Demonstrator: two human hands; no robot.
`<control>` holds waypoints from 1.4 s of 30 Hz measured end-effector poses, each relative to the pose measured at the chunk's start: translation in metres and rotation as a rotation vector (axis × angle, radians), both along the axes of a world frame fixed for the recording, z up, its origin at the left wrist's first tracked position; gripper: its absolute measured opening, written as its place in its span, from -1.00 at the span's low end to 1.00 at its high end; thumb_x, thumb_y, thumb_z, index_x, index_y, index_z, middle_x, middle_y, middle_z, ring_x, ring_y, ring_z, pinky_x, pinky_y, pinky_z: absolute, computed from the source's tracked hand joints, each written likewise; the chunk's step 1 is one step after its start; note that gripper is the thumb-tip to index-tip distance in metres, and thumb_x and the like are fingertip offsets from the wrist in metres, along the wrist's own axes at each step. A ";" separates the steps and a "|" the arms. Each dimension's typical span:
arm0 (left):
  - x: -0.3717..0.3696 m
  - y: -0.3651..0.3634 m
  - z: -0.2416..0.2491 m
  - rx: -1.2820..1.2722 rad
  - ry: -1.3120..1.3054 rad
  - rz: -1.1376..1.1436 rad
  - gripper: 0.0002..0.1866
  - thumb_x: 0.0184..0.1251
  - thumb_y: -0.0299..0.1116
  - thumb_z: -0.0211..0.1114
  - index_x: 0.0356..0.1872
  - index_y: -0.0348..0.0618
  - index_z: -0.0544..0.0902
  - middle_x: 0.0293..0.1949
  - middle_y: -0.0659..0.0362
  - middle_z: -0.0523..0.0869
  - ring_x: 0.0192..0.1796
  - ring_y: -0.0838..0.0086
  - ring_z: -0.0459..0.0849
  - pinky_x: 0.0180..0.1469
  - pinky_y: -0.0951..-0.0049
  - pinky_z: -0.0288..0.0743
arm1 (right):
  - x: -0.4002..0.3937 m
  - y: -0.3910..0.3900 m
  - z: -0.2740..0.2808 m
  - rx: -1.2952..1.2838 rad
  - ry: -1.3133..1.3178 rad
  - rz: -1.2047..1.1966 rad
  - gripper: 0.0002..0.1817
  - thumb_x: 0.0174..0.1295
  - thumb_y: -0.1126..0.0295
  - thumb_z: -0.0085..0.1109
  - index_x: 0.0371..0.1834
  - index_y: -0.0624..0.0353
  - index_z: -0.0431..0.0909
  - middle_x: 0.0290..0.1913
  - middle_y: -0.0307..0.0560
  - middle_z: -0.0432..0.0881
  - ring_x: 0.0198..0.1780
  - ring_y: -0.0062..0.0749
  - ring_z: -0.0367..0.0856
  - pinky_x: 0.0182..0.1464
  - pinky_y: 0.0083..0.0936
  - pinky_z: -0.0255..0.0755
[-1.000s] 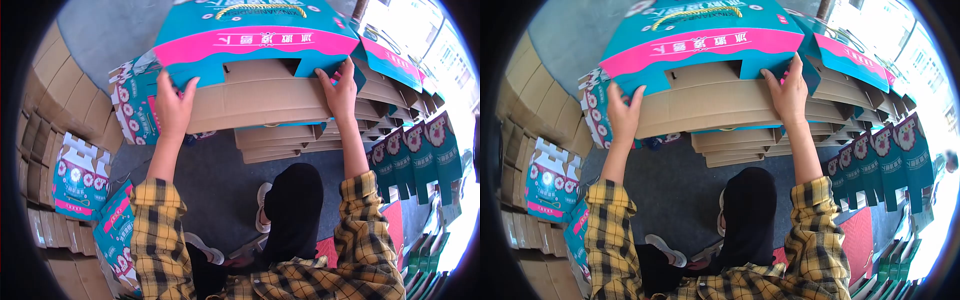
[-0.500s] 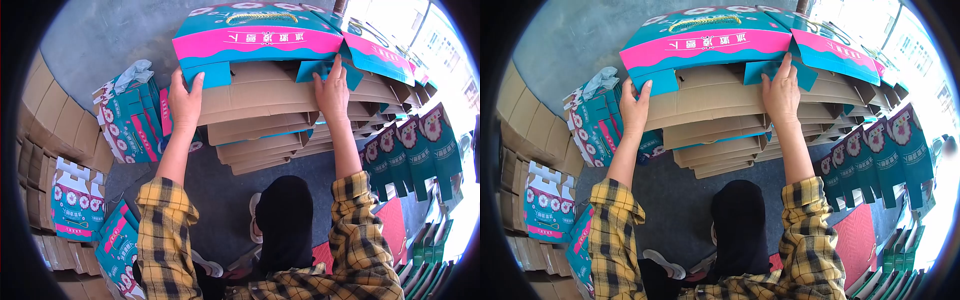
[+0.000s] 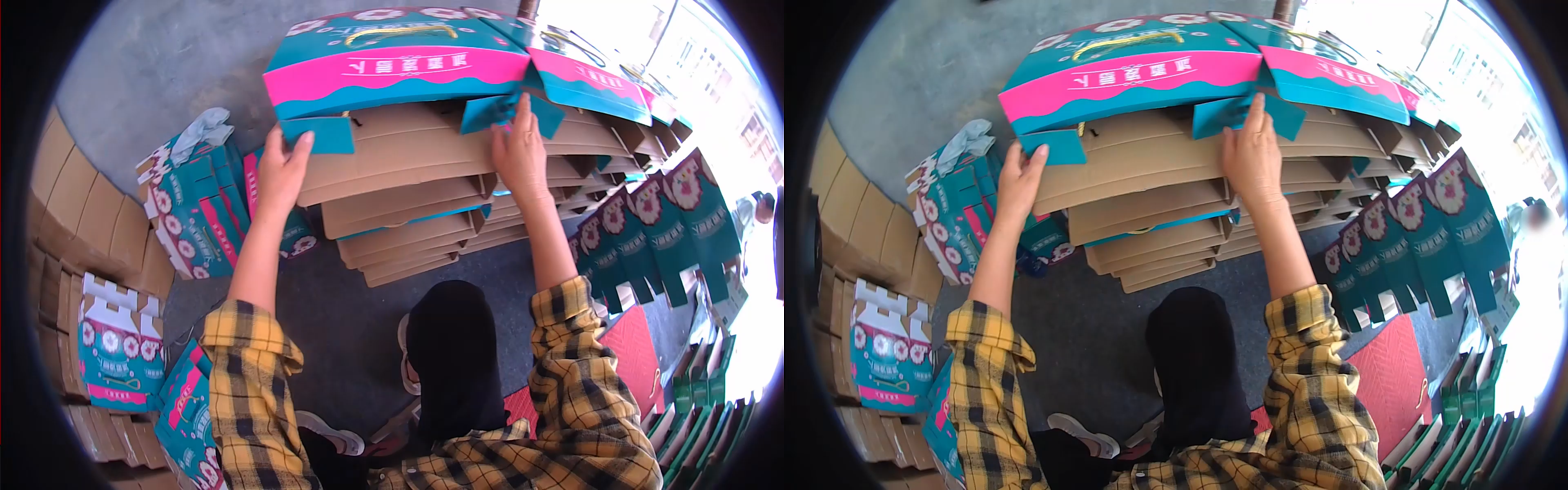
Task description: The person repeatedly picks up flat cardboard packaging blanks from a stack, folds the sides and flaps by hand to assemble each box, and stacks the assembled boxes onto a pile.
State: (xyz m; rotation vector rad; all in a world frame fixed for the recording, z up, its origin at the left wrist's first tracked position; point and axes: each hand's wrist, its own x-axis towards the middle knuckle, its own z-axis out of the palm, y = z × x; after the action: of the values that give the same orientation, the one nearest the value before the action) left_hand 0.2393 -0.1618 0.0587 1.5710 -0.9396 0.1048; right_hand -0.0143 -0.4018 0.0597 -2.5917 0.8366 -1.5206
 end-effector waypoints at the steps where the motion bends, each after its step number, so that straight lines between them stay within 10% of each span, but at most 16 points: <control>1: -0.001 0.000 0.000 0.025 0.067 -0.029 -0.52 0.37 -0.24 0.27 0.20 -0.28 0.41 -0.05 0.06 0.67 -0.03 0.45 0.64 0.04 0.42 0.49 | -0.004 0.003 0.000 0.015 -0.017 0.010 -0.26 0.21 0.43 0.15 0.40 0.41 0.02 0.08 0.31 0.45 0.05 0.11 0.53 0.05 -0.18 0.46; 13: -0.016 0.064 -0.027 0.128 0.101 -0.042 -0.32 0.31 -0.36 0.27 0.40 -0.26 0.20 0.29 -0.11 0.39 0.24 0.22 0.48 0.22 0.28 0.40 | -0.070 0.108 -0.014 -0.160 -0.031 0.426 -0.43 -0.03 0.65 0.12 0.17 0.30 0.43 0.14 0.16 0.47 0.11 0.04 0.51 0.11 -0.19 0.45; 27: -0.153 0.219 -0.083 0.778 0.420 -0.263 -0.35 0.28 -0.44 0.27 0.39 -0.18 0.24 0.25 -0.10 0.42 0.03 0.32 0.62 0.03 0.40 0.53 | -0.124 0.100 -0.145 0.261 0.300 0.360 -0.65 0.11 0.52 0.12 0.02 0.23 0.50 -0.04 0.11 0.56 -0.04 0.06 0.56 -0.03 -0.21 0.52; 35: -0.147 0.269 -0.091 0.892 0.474 -0.198 -0.36 0.27 -0.39 0.30 0.36 -0.21 0.28 0.20 -0.12 0.48 0.00 0.33 0.65 0.00 0.41 0.54 | -0.125 0.066 -0.292 1.376 0.314 0.363 -0.65 0.32 0.21 0.13 0.03 0.24 0.54 -0.14 -0.10 0.65 -0.16 -0.40 0.65 -0.11 -0.47 0.52; 42: -0.138 0.292 -0.125 0.948 0.594 -0.118 -0.42 0.31 -0.39 0.26 0.32 -0.26 0.31 0.18 -0.10 0.51 0.00 0.33 0.66 0.01 0.40 0.55 | -0.020 0.061 -0.368 2.125 -0.186 0.251 -0.40 0.27 0.01 0.16 0.24 0.19 0.36 0.10 -0.01 0.53 0.02 -0.22 0.55 0.04 -0.29 0.49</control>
State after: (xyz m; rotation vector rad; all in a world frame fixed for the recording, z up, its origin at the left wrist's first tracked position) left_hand 0.1018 0.1298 -0.0665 2.1980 -0.6056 -0.9695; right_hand -0.0342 -0.3409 -0.3087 -0.8082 0.9990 -0.1316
